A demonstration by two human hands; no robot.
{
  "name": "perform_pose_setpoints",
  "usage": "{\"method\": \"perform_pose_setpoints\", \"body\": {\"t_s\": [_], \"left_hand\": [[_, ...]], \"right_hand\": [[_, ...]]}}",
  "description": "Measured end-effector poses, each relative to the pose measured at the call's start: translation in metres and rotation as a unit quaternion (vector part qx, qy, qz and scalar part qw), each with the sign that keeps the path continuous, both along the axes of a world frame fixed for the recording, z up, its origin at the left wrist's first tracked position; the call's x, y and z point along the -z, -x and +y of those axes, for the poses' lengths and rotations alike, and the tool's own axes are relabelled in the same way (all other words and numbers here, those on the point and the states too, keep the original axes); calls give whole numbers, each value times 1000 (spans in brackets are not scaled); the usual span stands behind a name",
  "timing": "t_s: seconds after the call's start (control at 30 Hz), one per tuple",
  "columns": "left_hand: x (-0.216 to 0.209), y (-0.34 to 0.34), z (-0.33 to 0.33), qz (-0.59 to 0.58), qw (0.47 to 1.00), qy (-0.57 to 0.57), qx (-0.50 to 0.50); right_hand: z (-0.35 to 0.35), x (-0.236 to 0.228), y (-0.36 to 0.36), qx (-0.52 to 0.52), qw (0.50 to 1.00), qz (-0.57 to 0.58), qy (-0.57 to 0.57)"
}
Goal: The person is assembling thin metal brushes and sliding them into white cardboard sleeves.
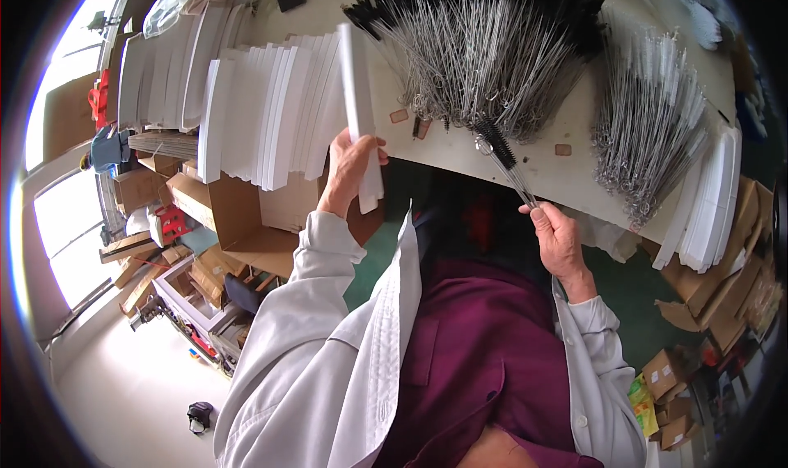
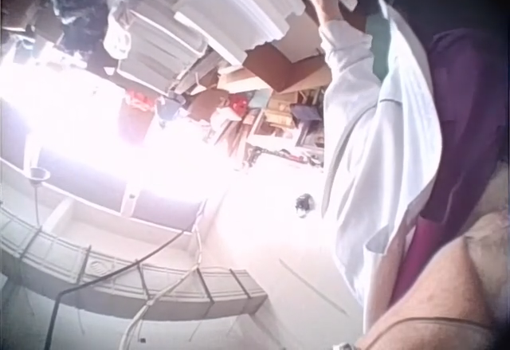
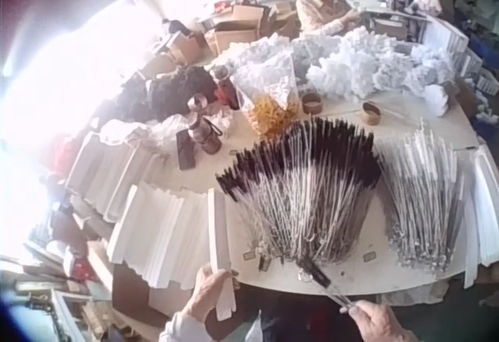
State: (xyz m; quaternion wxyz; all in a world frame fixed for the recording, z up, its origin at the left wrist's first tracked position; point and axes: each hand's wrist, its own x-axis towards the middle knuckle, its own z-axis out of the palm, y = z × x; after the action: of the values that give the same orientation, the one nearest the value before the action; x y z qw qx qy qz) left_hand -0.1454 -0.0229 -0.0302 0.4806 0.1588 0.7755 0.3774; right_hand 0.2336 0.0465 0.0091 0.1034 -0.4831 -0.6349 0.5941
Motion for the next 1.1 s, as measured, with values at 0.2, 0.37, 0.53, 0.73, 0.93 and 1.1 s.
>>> {"method": "perform_pose_setpoints", "body": {"t_s": [0.2,0.37,0.53,0.73,0.93,1.1], "left_hand": [[-43,-11,43,-179,948,-222,-143],[-52,-20,73,-230,922,-277,-141],[-63,-37,91,-249,912,-306,-114],[-68,-49,93,-249,919,-300,-50],[-67,-60,91,-271,922,-269,-68],[-67,-67,97,-253,933,-252,-56]], "right_hand": [[2,-28,6,-54,996,36,59],[4,-44,8,-104,990,47,87],[3,-42,6,-99,992,59,54],[6,-38,-2,-91,993,43,56],[11,-37,-4,-91,994,42,49],[17,-38,-6,-93,994,29,46]]}}
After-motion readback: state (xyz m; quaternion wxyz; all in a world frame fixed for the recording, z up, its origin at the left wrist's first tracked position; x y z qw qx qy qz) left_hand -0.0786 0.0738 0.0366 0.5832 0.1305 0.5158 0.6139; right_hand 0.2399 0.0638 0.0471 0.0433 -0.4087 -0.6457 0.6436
